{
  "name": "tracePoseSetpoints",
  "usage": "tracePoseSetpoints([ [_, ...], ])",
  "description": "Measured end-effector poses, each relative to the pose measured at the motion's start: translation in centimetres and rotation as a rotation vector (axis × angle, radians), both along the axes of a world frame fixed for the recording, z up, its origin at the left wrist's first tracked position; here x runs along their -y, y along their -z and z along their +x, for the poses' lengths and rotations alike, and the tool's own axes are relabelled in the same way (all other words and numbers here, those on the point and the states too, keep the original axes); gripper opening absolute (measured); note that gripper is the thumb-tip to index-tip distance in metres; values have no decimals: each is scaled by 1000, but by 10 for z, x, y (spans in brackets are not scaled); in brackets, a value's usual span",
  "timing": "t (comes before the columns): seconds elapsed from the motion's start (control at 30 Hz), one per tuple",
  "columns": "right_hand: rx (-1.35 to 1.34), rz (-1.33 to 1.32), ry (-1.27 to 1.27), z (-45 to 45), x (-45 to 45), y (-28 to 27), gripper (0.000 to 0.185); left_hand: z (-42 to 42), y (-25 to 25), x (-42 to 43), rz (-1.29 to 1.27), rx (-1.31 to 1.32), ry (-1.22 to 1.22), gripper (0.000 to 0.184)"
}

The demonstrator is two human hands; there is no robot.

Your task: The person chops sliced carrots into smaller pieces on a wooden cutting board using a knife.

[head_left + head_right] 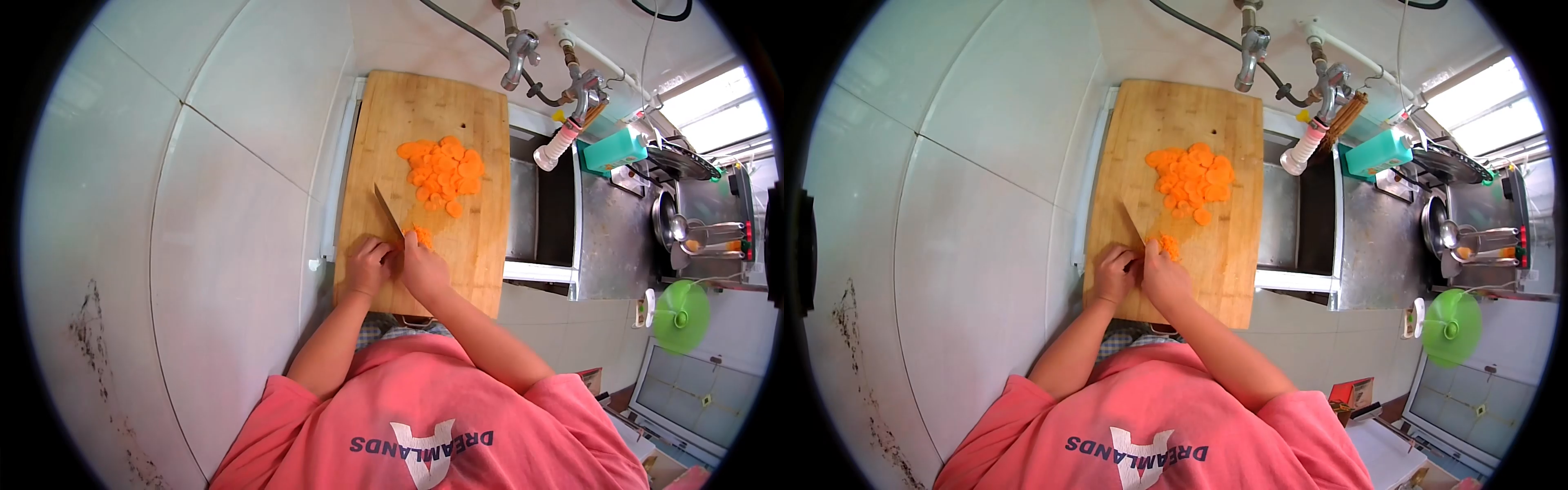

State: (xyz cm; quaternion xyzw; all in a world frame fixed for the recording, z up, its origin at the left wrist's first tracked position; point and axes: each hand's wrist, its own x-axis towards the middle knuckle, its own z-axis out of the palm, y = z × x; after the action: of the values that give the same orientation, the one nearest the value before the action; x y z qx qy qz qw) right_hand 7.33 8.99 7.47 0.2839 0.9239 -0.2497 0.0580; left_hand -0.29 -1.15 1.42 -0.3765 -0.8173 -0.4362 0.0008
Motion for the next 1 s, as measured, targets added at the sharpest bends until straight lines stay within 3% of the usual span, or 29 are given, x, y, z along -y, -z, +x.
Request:
tracePoseSetpoints([
  [0.27,-80,-104,147,9,3,-4,26,-2,-2,0,9,52,-23,14],
  [0.7,-20,-63,109,15,5,-12,21,-3,1,2,9,17,11,12],
  [0.8,-37,-20,67,16,6,-1,32,-4,0,2,4,27,10,11],
  [0.87,-62,-56,82,15,8,-6,21,-4,0,2,2,35,13,11],
  [1.0,-53,-57,75,14,9,-8,20,-4,1,2,22,43,18,14],
])
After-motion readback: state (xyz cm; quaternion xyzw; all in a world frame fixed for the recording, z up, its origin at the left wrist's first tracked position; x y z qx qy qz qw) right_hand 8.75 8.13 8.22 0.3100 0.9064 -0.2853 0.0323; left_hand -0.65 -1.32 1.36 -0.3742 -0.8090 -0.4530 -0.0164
